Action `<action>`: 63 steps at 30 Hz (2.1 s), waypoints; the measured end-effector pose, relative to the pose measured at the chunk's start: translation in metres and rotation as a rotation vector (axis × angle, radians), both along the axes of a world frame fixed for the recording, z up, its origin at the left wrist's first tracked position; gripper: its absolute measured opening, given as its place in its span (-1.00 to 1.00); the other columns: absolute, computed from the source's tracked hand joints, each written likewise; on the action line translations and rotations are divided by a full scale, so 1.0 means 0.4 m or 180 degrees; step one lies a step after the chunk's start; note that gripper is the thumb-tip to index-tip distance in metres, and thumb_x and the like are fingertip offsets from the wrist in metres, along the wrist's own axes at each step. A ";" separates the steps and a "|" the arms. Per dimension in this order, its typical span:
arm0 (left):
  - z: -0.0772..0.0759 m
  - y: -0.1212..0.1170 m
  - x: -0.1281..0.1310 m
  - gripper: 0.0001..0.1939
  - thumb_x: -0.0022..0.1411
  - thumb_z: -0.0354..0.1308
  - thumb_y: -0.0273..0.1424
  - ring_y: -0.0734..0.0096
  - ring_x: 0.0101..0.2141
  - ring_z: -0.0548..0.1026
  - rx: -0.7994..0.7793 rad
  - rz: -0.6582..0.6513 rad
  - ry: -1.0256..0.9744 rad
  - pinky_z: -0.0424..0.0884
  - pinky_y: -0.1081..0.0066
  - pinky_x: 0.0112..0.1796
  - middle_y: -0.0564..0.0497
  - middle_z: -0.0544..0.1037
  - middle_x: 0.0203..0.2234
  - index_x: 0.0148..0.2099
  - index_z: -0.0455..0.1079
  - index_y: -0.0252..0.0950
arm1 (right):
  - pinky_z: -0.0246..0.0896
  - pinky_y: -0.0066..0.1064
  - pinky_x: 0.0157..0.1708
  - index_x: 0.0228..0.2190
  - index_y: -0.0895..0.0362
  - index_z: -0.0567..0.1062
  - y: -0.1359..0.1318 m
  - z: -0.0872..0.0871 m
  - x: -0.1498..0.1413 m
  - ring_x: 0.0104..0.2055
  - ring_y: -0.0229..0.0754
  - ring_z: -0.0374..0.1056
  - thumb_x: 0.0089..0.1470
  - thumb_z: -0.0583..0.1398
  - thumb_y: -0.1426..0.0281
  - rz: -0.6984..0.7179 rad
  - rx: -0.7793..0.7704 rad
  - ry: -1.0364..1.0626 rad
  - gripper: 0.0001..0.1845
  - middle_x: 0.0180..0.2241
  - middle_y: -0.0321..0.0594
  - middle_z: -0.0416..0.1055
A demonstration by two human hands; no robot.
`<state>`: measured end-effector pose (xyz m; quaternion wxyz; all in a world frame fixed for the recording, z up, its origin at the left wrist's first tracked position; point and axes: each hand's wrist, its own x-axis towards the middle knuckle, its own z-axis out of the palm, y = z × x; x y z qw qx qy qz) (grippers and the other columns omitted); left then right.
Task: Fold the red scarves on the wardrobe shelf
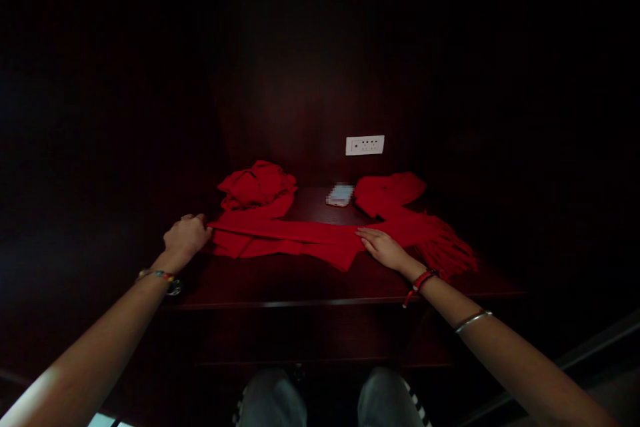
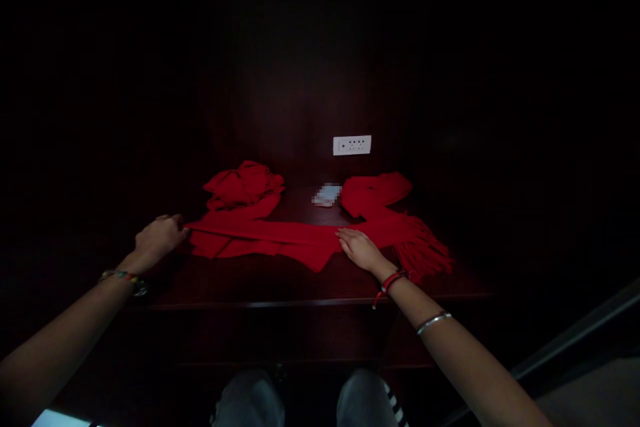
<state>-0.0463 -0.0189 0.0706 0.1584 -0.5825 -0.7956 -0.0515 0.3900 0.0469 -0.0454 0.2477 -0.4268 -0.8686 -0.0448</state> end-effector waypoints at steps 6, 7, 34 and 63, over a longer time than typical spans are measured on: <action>-0.021 0.053 -0.039 -0.53 0.24 -0.32 -0.21 0.07 -0.29 0.42 0.0050 0.0205 -0.0844 0.31 0.27 -0.40 -0.26 0.43 -0.25 -0.04 0.23 -0.42 | 0.06 -0.22 0.04 -0.08 0.22 0.37 0.001 0.002 -0.001 0.03 -0.15 0.19 0.11 -0.09 0.41 0.0002 -0.0007 0.0025 -0.60 -0.05 -0.06 0.32; -0.029 0.062 -0.034 -0.50 0.24 -0.32 -0.18 0.12 -0.29 0.43 0.0033 0.0101 -0.1066 0.32 0.29 -0.36 -0.24 0.44 -0.24 -0.02 0.22 -0.41 | 0.07 -0.23 0.04 -0.08 0.23 0.37 0.000 0.003 -0.001 0.02 -0.15 0.20 0.11 -0.09 0.41 -0.0012 -0.0005 0.0018 -0.60 -0.04 -0.05 0.31; -0.106 -0.006 0.084 -0.45 0.19 -0.08 -0.19 -0.06 0.06 0.05 0.0388 -0.0698 0.0542 0.12 0.05 -0.08 -0.25 0.07 0.09 0.19 -0.02 -0.23 | 0.09 -0.22 0.01 -0.09 0.20 0.37 0.007 -0.008 0.007 0.01 -0.12 0.21 0.10 -0.08 0.41 -0.0045 -0.0087 0.0120 -0.61 -0.05 -0.06 0.32; -0.057 -0.048 -0.130 -0.71 0.19 -0.16 -0.59 0.34 -0.22 0.32 -0.0369 -0.1700 0.1924 0.24 0.38 -0.22 -0.04 0.38 -0.20 -0.17 0.35 -0.30 | 0.13 -0.23 -0.02 -0.13 0.25 0.39 0.007 -0.010 0.003 -0.04 -0.10 0.25 0.09 -0.06 0.42 -0.0053 0.0205 0.0028 -0.64 -0.09 -0.01 0.35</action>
